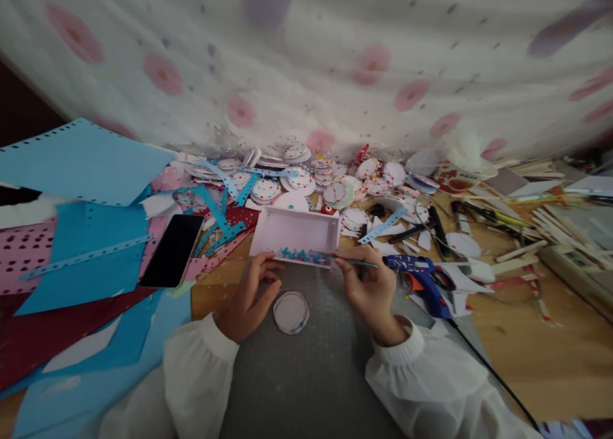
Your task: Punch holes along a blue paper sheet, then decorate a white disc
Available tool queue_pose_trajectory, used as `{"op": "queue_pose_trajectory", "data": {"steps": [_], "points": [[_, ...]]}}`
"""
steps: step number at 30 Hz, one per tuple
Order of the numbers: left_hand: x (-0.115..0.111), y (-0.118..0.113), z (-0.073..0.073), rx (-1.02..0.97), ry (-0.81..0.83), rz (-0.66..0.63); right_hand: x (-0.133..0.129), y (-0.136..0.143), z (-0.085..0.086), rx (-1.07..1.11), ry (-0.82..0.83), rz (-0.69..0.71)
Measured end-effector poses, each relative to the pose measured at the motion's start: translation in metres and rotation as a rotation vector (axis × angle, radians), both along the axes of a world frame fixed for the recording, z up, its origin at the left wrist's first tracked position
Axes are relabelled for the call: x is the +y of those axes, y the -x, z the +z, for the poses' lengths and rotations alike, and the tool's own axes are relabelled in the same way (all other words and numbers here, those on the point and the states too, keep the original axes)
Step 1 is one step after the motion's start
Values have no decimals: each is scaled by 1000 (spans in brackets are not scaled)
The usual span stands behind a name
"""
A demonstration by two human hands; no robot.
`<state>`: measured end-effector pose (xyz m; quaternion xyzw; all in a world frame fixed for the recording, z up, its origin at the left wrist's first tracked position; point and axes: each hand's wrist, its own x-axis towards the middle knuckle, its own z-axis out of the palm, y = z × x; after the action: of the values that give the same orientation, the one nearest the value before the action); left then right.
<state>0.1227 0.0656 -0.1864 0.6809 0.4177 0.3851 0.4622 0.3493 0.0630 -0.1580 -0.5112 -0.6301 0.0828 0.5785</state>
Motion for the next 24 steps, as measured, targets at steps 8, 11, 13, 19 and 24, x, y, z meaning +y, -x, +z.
{"op": "queue_pose_trajectory", "data": {"steps": [8,11,13,19,24], "points": [[-2,-1,8,27,35,-61,-13,9,-9,293,109,52],[-3,-7,13,3,146,-88,-17,10,-11,348,158,118],[-2,-11,14,-10,198,-71,-19,10,-12,363,194,158],[3,-13,9,37,151,54,-25,9,-10,342,216,214],[4,-13,10,18,109,31,-28,10,-10,309,221,238]]}}
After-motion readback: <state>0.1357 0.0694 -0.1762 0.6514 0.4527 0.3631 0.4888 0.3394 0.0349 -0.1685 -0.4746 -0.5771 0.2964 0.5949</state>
